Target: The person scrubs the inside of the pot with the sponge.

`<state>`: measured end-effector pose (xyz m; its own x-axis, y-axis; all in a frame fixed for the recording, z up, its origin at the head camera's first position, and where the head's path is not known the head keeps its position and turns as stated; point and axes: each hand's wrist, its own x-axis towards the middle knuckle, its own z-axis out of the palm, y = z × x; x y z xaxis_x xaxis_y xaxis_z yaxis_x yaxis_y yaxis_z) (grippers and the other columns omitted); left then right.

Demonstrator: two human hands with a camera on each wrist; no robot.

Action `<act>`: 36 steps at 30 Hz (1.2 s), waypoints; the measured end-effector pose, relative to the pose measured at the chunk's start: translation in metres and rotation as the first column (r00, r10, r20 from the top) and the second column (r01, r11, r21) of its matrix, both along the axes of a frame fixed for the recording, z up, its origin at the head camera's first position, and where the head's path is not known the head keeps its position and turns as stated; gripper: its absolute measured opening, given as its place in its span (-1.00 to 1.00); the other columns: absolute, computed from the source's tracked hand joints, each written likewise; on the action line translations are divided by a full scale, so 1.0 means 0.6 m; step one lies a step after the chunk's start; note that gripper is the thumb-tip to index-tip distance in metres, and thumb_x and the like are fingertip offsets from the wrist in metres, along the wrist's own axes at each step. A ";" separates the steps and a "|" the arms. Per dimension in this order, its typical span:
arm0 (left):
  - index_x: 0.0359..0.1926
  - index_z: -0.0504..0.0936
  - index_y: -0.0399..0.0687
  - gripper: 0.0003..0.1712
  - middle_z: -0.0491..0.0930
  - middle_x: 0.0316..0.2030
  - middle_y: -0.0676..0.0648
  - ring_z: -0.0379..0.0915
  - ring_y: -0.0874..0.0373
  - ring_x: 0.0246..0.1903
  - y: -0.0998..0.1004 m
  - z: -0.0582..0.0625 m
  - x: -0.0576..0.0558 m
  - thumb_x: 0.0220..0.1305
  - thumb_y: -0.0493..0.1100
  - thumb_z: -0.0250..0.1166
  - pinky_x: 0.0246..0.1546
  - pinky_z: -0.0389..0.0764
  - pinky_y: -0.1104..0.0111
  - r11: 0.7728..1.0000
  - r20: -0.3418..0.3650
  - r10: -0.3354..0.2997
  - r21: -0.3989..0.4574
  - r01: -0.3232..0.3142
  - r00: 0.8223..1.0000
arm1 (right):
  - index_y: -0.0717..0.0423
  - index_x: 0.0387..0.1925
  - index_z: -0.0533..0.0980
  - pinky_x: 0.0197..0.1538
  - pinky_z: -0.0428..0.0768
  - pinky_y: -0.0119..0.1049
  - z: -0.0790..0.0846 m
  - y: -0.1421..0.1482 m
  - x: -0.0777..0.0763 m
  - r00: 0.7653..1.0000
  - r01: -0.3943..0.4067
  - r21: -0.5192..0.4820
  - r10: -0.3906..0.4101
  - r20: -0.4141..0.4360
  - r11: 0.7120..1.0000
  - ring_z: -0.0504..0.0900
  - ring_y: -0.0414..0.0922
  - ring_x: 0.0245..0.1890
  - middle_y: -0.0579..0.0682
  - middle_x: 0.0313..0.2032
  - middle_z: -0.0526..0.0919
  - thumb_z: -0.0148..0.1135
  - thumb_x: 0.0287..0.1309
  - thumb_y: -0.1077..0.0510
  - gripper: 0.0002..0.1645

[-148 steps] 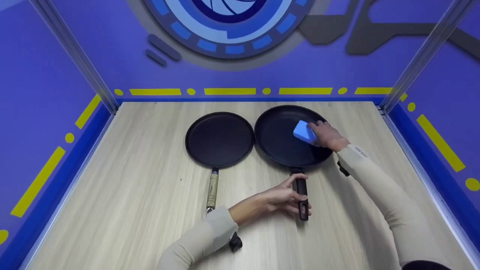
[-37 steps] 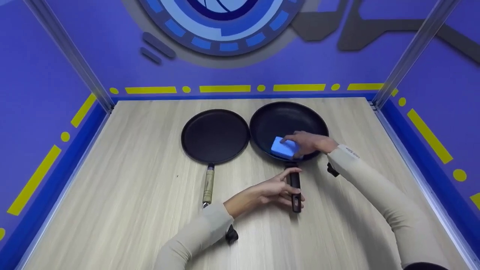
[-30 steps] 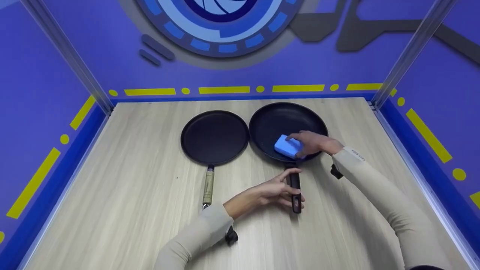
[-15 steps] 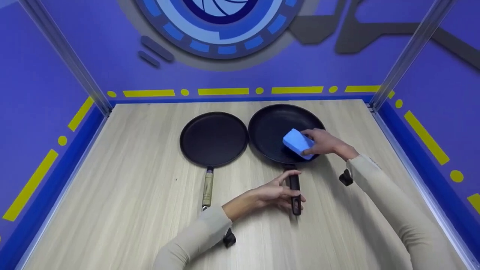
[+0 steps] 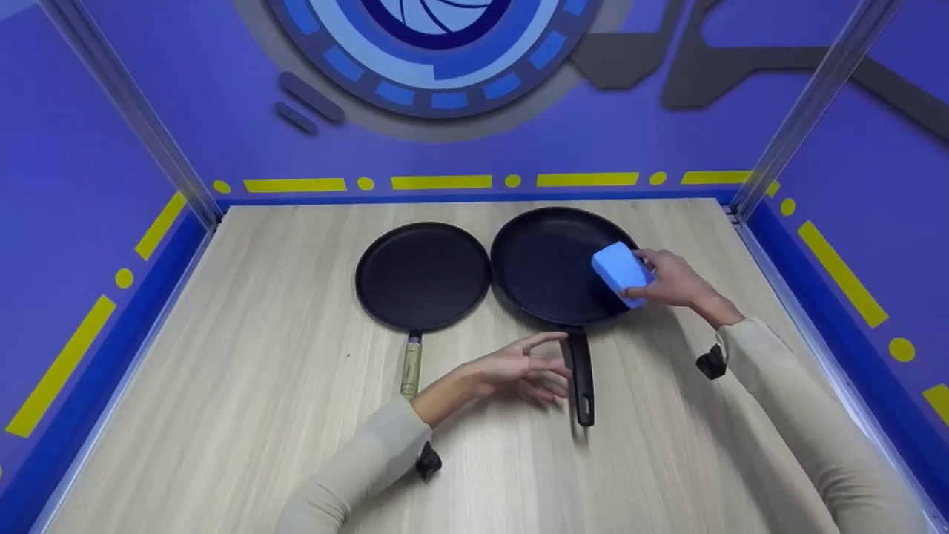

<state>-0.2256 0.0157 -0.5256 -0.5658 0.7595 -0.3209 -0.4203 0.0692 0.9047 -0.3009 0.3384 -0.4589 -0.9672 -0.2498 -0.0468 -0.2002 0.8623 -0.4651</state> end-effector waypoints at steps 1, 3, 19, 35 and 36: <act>0.60 0.12 0.15 -0.28 0.60 0.22 -0.33 0.66 -0.23 0.11 -0.010 0.002 -0.005 0.54 -0.16 0.17 0.12 0.72 0.00 1.000 -0.013 0.003 -0.007 -0.003 1.000 | 0.48 0.41 0.25 0.07 0.58 0.19 0.001 0.005 0.001 1.000 0.017 -0.004 -0.017 0.004 1.000 0.52 0.28 0.03 0.50 0.09 0.50 0.50 0.09 -0.03 0.05; 0.60 0.11 0.05 -0.28 0.59 0.24 -0.33 0.62 -0.23 0.17 -0.031 0.008 -0.016 0.54 -0.17 0.16 0.15 0.70 0.03 0.999 -0.049 0.015 -0.030 -0.017 0.999 | 0.50 0.42 0.23 0.06 0.59 0.19 0.000 0.016 0.004 0.999 0.038 -0.018 -0.038 -0.002 0.999 0.52 0.30 0.03 0.52 0.08 0.50 0.50 0.10 -0.04 0.06; 0.51 0.28 -0.17 -0.38 0.58 0.26 -0.30 0.46 -0.13 0.35 -0.212 0.074 -0.077 0.52 -0.23 0.18 0.50 0.32 -0.08 0.940 -0.337 0.309 -0.034 -0.339 0.889 | 0.60 0.45 0.04 0.03 0.64 0.18 -0.030 0.136 0.045 0.968 0.232 -0.018 -0.229 0.099 0.972 0.54 0.38 0.04 0.63 0.11 0.44 0.40 0.23 -0.17 0.19; 0.58 0.13 -0.16 -0.34 0.47 0.36 -0.31 0.32 -0.13 0.44 -0.335 0.054 -0.077 0.57 -0.22 0.09 0.48 0.37 0.02 0.812 -0.385 0.511 -0.077 -0.579 0.768 | 0.57 0.47 0.05 0.24 0.50 0.33 -0.075 0.134 0.074 0.952 0.245 0.039 -0.248 0.182 0.969 0.48 0.41 0.17 0.64 0.20 0.40 0.35 0.23 -0.26 0.22; 0.58 0.12 -0.15 -0.34 0.45 0.37 -0.32 0.29 -0.14 0.45 -0.340 0.053 -0.078 0.58 -0.23 0.08 0.49 0.36 0.02 0.804 -0.377 0.523 -0.080 -0.589 0.765 | 0.56 0.47 0.05 0.26 0.49 0.35 -0.077 0.132 0.076 0.950 0.245 0.042 -0.249 0.186 0.969 0.47 0.42 0.18 0.65 0.21 0.39 0.36 0.23 -0.25 0.22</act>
